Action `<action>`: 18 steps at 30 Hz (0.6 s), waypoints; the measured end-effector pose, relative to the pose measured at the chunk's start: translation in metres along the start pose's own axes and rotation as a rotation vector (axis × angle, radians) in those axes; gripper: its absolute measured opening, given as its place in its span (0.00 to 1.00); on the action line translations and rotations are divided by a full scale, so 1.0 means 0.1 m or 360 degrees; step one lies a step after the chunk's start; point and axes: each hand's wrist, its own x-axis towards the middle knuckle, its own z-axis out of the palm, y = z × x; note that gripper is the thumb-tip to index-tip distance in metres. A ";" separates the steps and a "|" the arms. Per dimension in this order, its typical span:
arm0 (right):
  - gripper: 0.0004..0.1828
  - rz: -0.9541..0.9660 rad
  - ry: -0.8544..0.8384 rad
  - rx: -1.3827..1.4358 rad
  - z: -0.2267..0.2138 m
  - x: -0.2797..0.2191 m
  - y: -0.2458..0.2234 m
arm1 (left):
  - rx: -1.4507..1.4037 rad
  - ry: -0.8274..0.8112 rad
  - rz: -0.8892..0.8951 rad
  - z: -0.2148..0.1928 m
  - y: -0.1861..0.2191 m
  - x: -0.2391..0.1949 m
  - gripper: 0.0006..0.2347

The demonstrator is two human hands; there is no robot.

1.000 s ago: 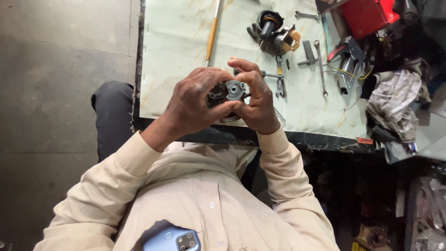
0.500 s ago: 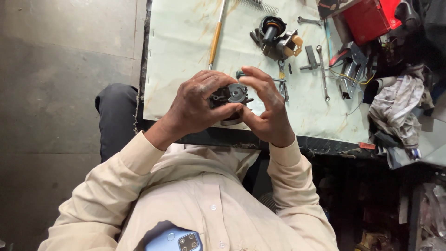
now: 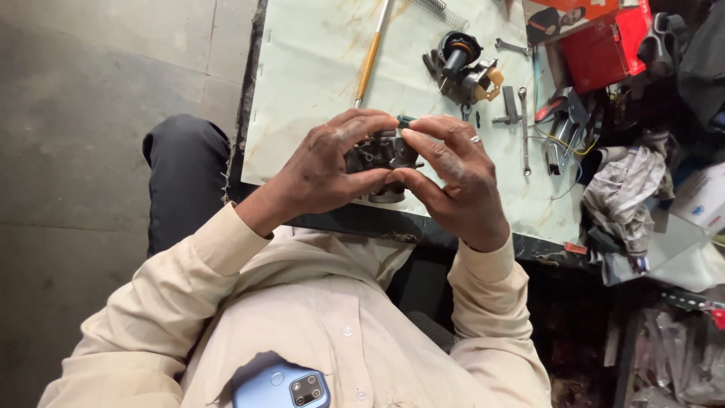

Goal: Disassembling and inspecting a motorcycle carburetor on a workbench.

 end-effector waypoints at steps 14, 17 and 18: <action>0.23 0.0039 -0.0237 -0.0456 -0.11 0.20 -0.28 | 0.0013 -0.0072 -0.0003 -0.04 -0.09 -0.04 0.23; 0.23 0.0074 -0.0273 -0.0438 -0.13 0.21 -0.28 | -0.0025 -0.0109 -0.0044 -0.06 -0.08 -0.04 0.24; 0.23 0.0079 -0.0284 -0.0435 -0.14 0.21 -0.28 | -0.0038 -0.0115 -0.0063 -0.07 -0.07 -0.04 0.24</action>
